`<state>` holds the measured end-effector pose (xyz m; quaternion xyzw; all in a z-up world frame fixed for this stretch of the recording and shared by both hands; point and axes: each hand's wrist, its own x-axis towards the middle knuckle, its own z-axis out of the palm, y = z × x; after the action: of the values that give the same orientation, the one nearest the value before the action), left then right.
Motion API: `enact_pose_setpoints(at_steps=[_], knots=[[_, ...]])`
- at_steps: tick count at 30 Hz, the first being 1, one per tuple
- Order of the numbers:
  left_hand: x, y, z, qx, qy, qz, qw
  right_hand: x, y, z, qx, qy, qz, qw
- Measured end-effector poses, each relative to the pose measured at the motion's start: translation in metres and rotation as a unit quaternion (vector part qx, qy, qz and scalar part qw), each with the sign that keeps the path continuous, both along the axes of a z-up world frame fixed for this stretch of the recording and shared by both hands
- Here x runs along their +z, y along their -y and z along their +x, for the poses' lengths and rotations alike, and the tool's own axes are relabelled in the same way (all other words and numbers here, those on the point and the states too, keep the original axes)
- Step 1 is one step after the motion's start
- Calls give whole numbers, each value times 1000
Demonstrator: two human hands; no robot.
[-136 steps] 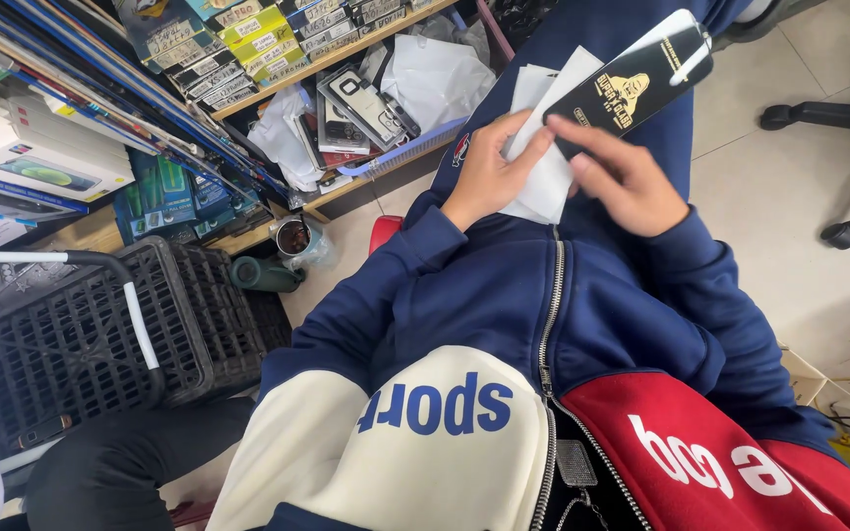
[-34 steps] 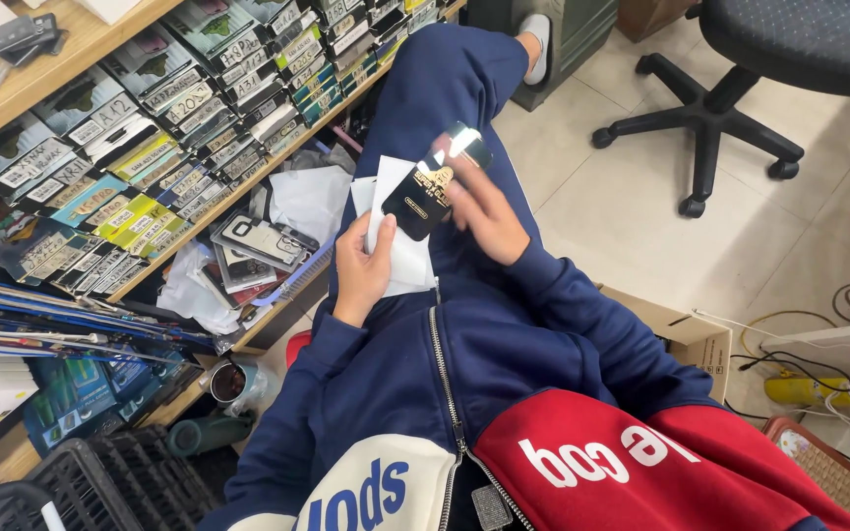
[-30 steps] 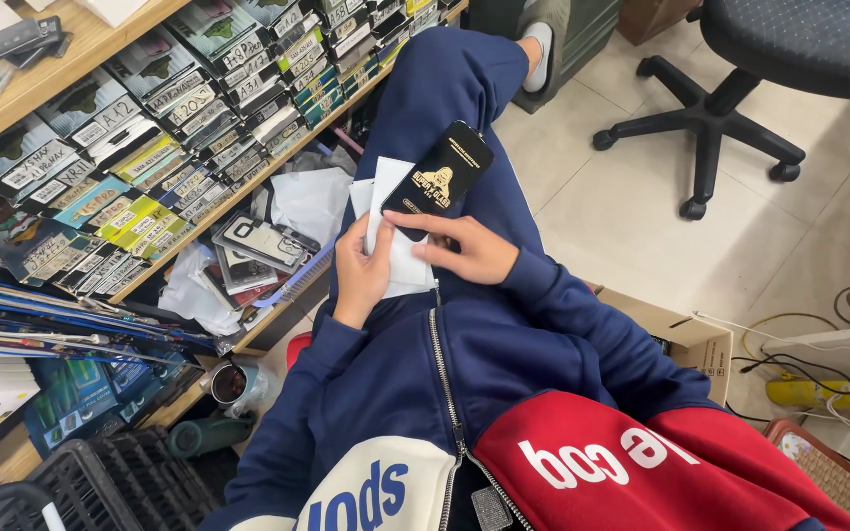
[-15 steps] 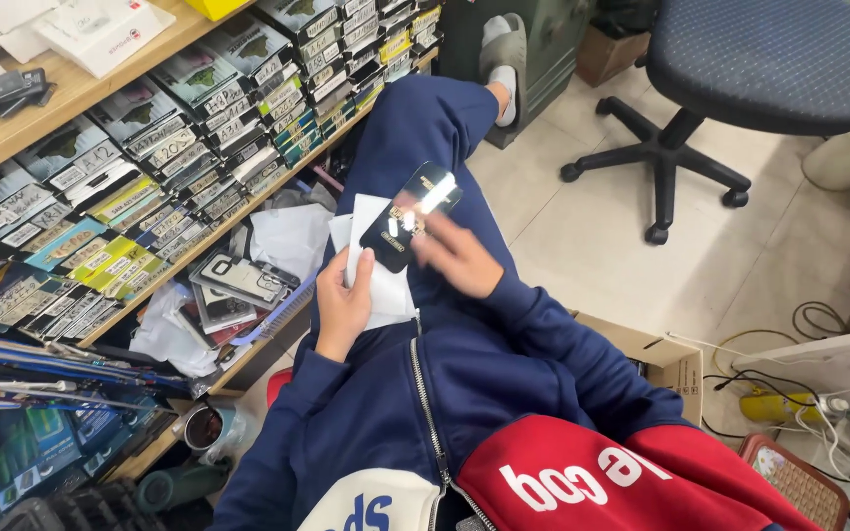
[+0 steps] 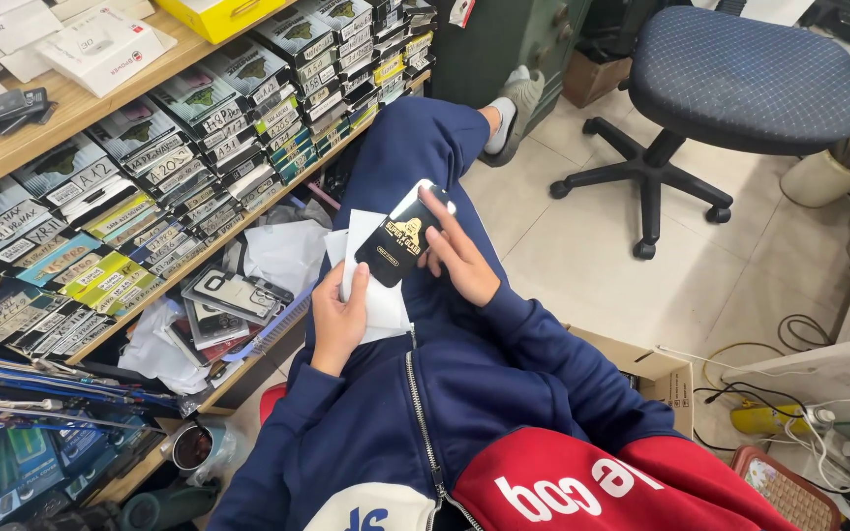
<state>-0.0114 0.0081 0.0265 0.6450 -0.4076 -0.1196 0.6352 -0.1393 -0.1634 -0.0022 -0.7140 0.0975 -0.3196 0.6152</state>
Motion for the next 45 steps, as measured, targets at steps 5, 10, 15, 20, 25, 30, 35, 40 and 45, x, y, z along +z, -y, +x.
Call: enact_pose_setpoints(at_steps=[5, 10, 15, 20, 25, 30, 35, 40, 45], knots=[[-40, 8, 17, 16, -22, -4, 1000, 23, -23, -5, 98, -58, -104, 988], [-22, 3, 11, 18, -27, -14, 999, 28, -25, -6, 166, -49, -133, 976], [-8, 2, 7, 12, -28, -13, 999, 15, -6, -2, 51, 2, -65, 997], [-4, 0, 3, -3, 2, 6, 1000, -1, 1, 4, -22, 49, -4, 999], [-3, 0, 2, -17, 4, -3, 1000, 24, -27, -2, 71, -39, -95, 992], [-26, 3, 12, -20, 13, -5, 1000, 23, -29, -1, 113, -39, -98, 988], [-2, 1, 3, -17, 13, 8, 1000, 12, -10, 2, 3, 1, -24, 1000], [3, -1, -1, -5, 0, 4, 1000, 22, -18, -2, -56, 28, -13, 998], [-21, 3, 8, 12, -25, -15, 1000, 15, -26, 0, 83, -45, -131, 987]])
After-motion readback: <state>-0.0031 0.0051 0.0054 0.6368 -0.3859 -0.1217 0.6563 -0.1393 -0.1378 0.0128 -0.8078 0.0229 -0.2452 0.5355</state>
